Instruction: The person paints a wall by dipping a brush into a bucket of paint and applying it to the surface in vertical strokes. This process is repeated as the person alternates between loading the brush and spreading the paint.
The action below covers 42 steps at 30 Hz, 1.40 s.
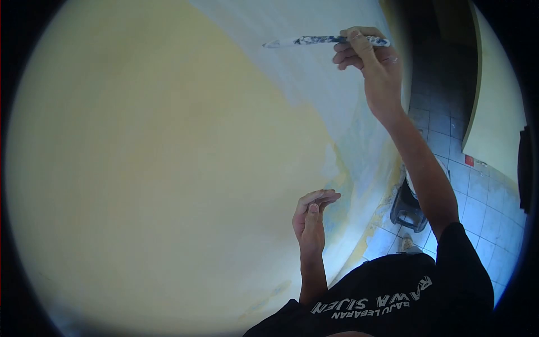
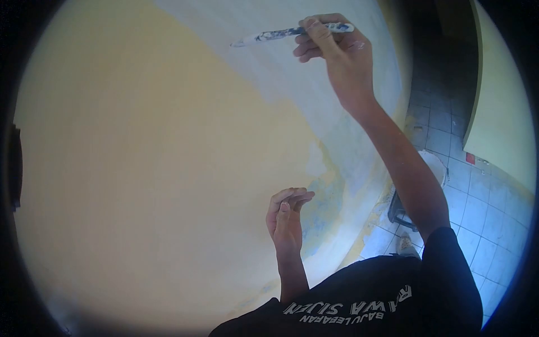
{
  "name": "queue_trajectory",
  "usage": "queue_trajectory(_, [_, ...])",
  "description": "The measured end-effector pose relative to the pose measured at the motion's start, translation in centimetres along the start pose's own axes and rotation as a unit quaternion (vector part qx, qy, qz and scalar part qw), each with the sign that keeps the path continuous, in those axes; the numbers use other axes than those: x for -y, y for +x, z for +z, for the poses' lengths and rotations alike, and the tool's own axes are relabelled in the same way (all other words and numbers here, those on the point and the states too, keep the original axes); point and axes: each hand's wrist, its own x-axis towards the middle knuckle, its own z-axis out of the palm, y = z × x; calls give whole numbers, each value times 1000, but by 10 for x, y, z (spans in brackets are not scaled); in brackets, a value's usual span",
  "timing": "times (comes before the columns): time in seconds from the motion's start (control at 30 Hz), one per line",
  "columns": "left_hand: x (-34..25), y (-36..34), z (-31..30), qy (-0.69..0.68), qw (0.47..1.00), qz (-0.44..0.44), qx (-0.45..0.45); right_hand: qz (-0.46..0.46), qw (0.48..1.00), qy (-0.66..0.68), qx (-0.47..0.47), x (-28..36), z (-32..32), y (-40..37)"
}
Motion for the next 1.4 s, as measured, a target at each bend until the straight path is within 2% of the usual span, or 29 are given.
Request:
queue_trajectory(0.2, [6,7,5,0,1000,2,-2,-28,999,-9,-19,-35,17,8])
queue_trajectory(0.3, [7,6,4,-1,1000,0,-2,49,994,-101,0,-63,-6,-15])
queue_trajectory(0.33, [7,8,5,-1,1000,2,-1,31,991,-126,9,-67,-18,-22])
queue_trajectory(0.43, [2,8,11,-6,1000,-5,-13,47,994,-92,-31,-47,-39,-21])
queue_trajectory(0.57, [2,6,2,-13,1000,-16,6,-28,997,-51,-58,-44,-15,17])
queue_trajectory(0.67, [5,5,1,-23,1000,-15,11,-14,1000,-20,-17,-71,-11,29])
queue_trajectory(0.77, [-1,6,-3,-21,999,-18,19,58,977,-203,-24,-93,-42,-20])
queue_trajectory(0.83, [-15,8,2,-32,999,-11,13,113,972,-200,-54,-91,-59,-43])
queue_trajectory(0.93, [-20,5,5,-17,999,-27,10,116,984,-112,-82,-67,-61,-44])
queue_trajectory(1.03, [-24,6,9,-28,999,-35,5,65,988,-72,-120,-66,-50,-24])
queue_trajectory(1.13, [-25,4,4,-28,999,-34,6,121,975,-176,-69,-107,-76,-62])
queue_trajectory(1.23, [-23,1,5,-38,999,-12,-5,162,948,-255,-99,-99,-100,-86])
queue_trajectory(1.3, [-21,1,9,-40,999,-25,-12,130,969,-175,-116,-93,-102,-72])
queue_trajectory(1.4, [-24,-2,9,-28,999,-43,-16,90,985,-65,-135,-70,-67,-49])
